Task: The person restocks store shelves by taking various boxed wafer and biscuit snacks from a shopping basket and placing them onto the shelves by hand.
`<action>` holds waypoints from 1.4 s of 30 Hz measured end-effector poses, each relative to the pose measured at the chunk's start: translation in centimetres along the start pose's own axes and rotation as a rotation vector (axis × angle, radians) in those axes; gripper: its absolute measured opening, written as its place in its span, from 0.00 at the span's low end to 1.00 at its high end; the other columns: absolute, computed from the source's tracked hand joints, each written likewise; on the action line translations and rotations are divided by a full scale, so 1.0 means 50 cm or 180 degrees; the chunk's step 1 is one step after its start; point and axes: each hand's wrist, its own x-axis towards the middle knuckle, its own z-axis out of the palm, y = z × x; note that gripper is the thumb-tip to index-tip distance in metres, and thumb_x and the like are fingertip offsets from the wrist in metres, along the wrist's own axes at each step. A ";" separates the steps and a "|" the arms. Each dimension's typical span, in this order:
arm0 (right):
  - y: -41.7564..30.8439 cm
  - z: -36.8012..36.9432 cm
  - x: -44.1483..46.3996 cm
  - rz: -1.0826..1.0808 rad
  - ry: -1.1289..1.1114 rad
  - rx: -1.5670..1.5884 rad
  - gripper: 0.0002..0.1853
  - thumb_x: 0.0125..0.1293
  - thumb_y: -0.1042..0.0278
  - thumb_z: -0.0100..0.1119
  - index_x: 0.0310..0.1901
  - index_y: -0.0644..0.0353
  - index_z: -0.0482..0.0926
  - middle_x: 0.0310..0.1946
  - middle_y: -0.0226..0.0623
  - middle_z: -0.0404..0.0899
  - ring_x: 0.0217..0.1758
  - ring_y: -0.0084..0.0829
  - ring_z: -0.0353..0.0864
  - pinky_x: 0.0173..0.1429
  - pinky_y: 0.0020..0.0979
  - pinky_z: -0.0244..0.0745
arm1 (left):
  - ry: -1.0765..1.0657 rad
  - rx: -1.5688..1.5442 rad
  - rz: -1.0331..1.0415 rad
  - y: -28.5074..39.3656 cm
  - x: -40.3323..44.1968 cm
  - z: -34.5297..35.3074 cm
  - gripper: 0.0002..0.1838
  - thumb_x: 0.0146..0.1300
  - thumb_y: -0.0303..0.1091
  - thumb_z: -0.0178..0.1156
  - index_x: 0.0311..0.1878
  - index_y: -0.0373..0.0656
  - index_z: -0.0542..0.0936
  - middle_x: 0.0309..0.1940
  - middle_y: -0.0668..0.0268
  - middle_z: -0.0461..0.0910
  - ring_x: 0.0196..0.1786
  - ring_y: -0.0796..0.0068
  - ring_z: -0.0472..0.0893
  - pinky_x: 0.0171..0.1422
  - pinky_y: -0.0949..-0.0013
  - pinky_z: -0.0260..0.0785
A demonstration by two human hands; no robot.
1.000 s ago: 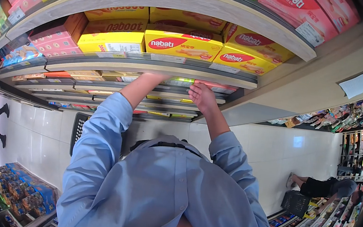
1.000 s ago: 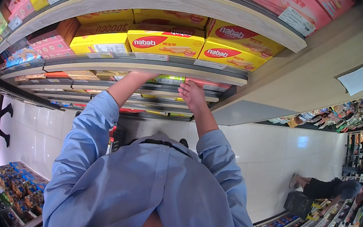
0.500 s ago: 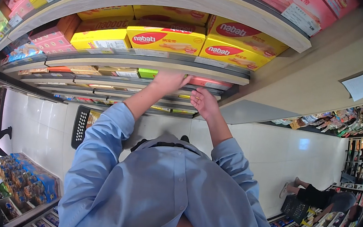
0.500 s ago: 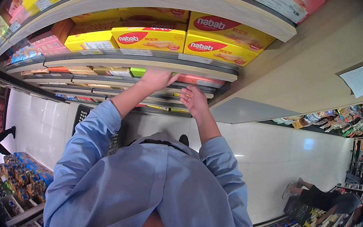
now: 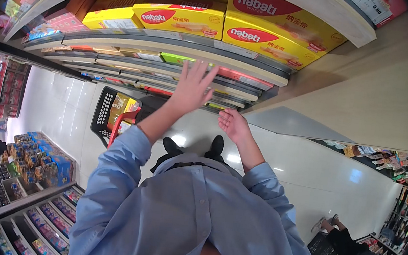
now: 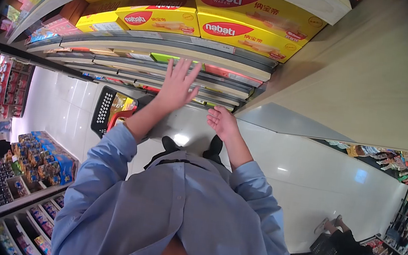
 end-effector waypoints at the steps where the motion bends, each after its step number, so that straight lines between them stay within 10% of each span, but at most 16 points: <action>1: 0.001 0.002 -0.003 -0.0003 -0.0035 -0.0023 0.11 0.74 0.59 0.57 0.51 0.54 0.76 0.47 0.36 0.83 0.48 0.34 0.81 0.56 0.37 0.77 | -0.0152 -0.0185 -0.0067 0.009 -0.040 0.009 0.41 0.61 0.40 0.66 0.77 0.46 0.61 0.74 0.48 0.61 0.76 0.45 0.60 0.78 0.34 0.46; 8: 0.035 0.062 -0.081 -0.0853 -0.0181 -0.1445 0.35 0.72 0.50 0.61 0.75 0.53 0.62 0.74 0.44 0.63 0.75 0.39 0.65 0.71 0.45 0.67 | -0.0826 -0.0423 -0.2014 -0.057 -0.441 0.080 0.49 0.59 0.40 0.67 0.81 0.46 0.54 0.78 0.45 0.54 0.81 0.41 0.51 0.79 0.31 0.41; 13: 0.171 0.113 -0.055 -0.0591 -0.0212 -0.1877 0.41 0.71 0.48 0.63 0.79 0.50 0.57 0.80 0.40 0.55 0.82 0.36 0.53 0.80 0.46 0.48 | -0.0436 0.0199 -0.2218 -0.204 -0.621 -0.027 0.50 0.56 0.34 0.67 0.79 0.34 0.53 0.76 0.42 0.56 0.80 0.38 0.52 0.79 0.33 0.43; 21: 0.479 0.366 -0.040 0.0142 -0.0740 -0.2295 0.29 0.75 0.51 0.59 0.70 0.58 0.67 0.66 0.41 0.71 0.63 0.40 0.79 0.62 0.39 0.76 | -0.0179 -0.1084 -0.2094 -0.314 -0.802 -0.089 0.40 0.62 0.26 0.59 0.75 0.27 0.55 0.65 0.35 0.69 0.60 0.36 0.76 0.64 0.51 0.72; 42: 0.606 0.530 0.048 -0.0184 -0.0273 -0.2072 0.18 0.77 0.60 0.53 0.62 0.61 0.72 0.53 0.41 0.82 0.47 0.31 0.85 0.49 0.31 0.81 | -0.1027 -0.1481 -0.1889 -0.359 -0.812 -0.119 0.46 0.56 0.13 0.50 0.79 0.28 0.44 0.74 0.34 0.57 0.73 0.37 0.64 0.74 0.52 0.64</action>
